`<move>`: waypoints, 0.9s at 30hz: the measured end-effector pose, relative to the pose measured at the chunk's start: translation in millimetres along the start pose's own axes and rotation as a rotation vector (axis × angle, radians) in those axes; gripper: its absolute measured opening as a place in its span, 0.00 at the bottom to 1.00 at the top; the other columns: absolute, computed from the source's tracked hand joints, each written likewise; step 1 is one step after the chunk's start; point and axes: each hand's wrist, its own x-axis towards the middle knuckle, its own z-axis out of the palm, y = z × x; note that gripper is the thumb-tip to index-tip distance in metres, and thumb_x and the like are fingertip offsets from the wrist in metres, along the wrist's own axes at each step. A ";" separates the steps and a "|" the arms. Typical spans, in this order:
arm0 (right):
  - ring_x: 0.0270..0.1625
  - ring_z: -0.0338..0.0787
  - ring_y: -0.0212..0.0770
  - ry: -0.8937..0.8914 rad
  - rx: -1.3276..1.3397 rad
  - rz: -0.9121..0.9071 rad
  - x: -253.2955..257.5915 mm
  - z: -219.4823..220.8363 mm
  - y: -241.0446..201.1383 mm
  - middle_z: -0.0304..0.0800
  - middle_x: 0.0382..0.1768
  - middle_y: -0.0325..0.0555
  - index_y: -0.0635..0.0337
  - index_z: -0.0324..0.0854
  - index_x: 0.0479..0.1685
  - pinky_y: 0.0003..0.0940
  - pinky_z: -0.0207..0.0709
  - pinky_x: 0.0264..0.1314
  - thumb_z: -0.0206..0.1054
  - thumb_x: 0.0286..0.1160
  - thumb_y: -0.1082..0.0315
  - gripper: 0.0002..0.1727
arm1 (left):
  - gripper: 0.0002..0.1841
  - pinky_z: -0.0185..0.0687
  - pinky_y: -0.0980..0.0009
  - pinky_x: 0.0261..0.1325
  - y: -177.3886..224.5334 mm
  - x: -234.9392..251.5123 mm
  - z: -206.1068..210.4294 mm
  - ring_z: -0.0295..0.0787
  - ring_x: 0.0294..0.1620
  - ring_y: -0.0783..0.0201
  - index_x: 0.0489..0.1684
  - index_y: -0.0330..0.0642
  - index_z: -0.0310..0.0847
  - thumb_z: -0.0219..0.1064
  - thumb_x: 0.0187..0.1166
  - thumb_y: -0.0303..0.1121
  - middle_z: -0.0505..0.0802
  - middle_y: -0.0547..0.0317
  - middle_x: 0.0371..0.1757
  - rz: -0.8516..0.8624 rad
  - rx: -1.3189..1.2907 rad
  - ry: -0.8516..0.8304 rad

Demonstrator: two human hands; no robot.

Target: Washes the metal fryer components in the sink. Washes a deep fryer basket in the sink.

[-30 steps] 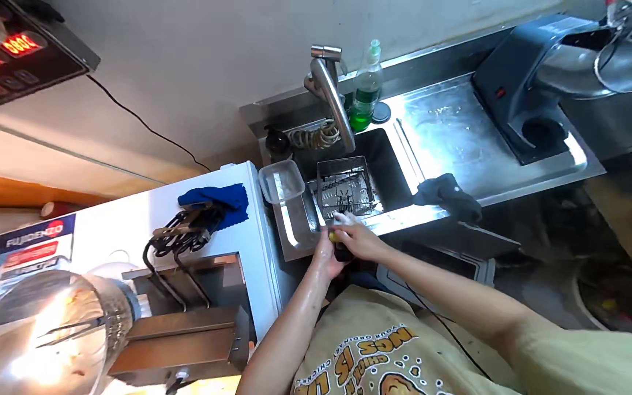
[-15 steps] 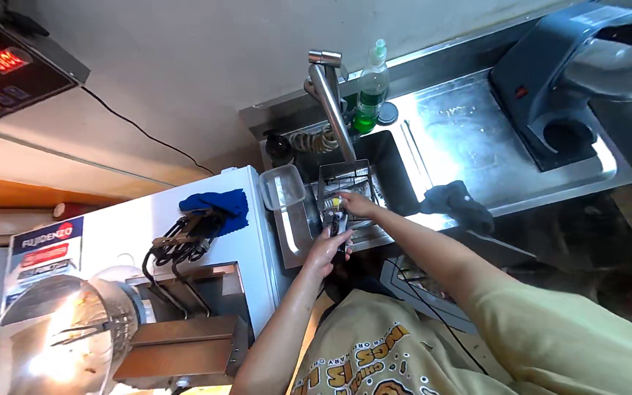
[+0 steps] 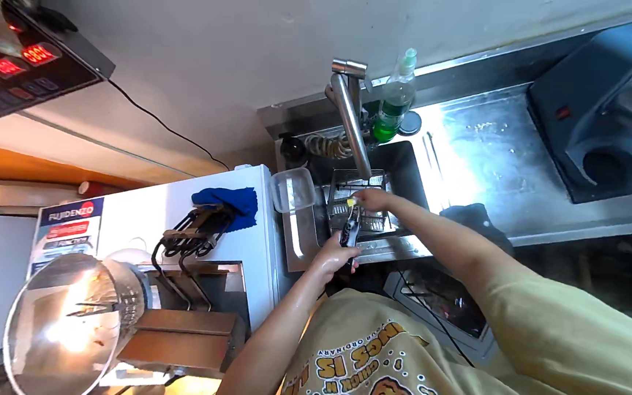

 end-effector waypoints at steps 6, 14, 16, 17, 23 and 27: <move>0.69 0.87 0.63 0.154 0.626 0.388 71.5 28.9 -20.3 0.83 0.69 0.71 0.70 0.69 0.80 0.61 0.80 0.72 0.53 0.93 0.51 0.31 | 0.38 0.90 0.69 0.30 9.8 -7.3 9.8 0.88 0.25 0.63 0.89 0.44 0.53 0.70 0.78 0.27 0.87 0.47 0.51 0.003 0.084 -0.064; 0.54 0.90 0.60 -0.180 0.268 -0.060 28.9 -23.3 -19.5 0.88 0.55 0.70 0.74 0.79 0.66 0.58 0.82 0.61 0.64 0.85 0.68 0.19 | 0.38 0.89 0.70 0.30 34.7 -5.0 -5.2 0.88 0.25 0.65 0.89 0.46 0.55 0.70 0.78 0.29 0.88 0.48 0.49 -0.023 0.212 -0.125; 0.54 0.89 0.54 -0.061 0.316 -0.038 5.6 -57.8 -14.3 0.89 0.53 0.64 0.70 0.80 0.66 0.56 0.82 0.62 0.63 0.85 0.69 0.17 | 0.36 0.89 0.70 0.31 53.0 -11.2 -9.2 0.88 0.24 0.66 0.87 0.45 0.56 0.70 0.78 0.31 0.88 0.50 0.44 -0.044 0.319 -0.139; 0.57 0.89 0.57 0.021 0.313 0.011 -6.3 -72.7 -12.3 0.89 0.55 0.65 0.68 0.80 0.67 0.61 0.80 0.65 0.62 0.85 0.70 0.17 | 0.35 0.89 0.71 0.32 63.1 -14.8 -11.8 0.88 0.24 0.66 0.86 0.44 0.58 0.69 0.79 0.31 0.88 0.52 0.42 -0.053 0.350 -0.145; 0.61 0.90 0.55 0.412 0.403 0.091 -68.9 -104.5 21.5 0.90 0.58 0.62 0.64 0.80 0.69 0.61 0.79 0.69 0.56 0.91 0.68 0.17 | 0.21 0.84 0.76 0.28 118.6 -25.3 -33.5 0.84 0.22 0.69 0.73 0.36 0.68 0.65 0.85 0.30 0.86 0.56 0.32 -0.045 0.407 -0.186; 0.61 0.91 0.48 0.526 0.510 0.078 -102.2 -107.1 28.2 0.90 0.58 0.58 0.63 0.80 0.70 0.53 0.82 0.69 0.56 0.90 0.68 0.17 | 0.22 0.83 0.73 0.25 152.0 -38.3 -48.2 0.83 0.20 0.66 0.74 0.33 0.69 0.66 0.83 0.28 0.87 0.51 0.31 -0.040 0.533 -0.158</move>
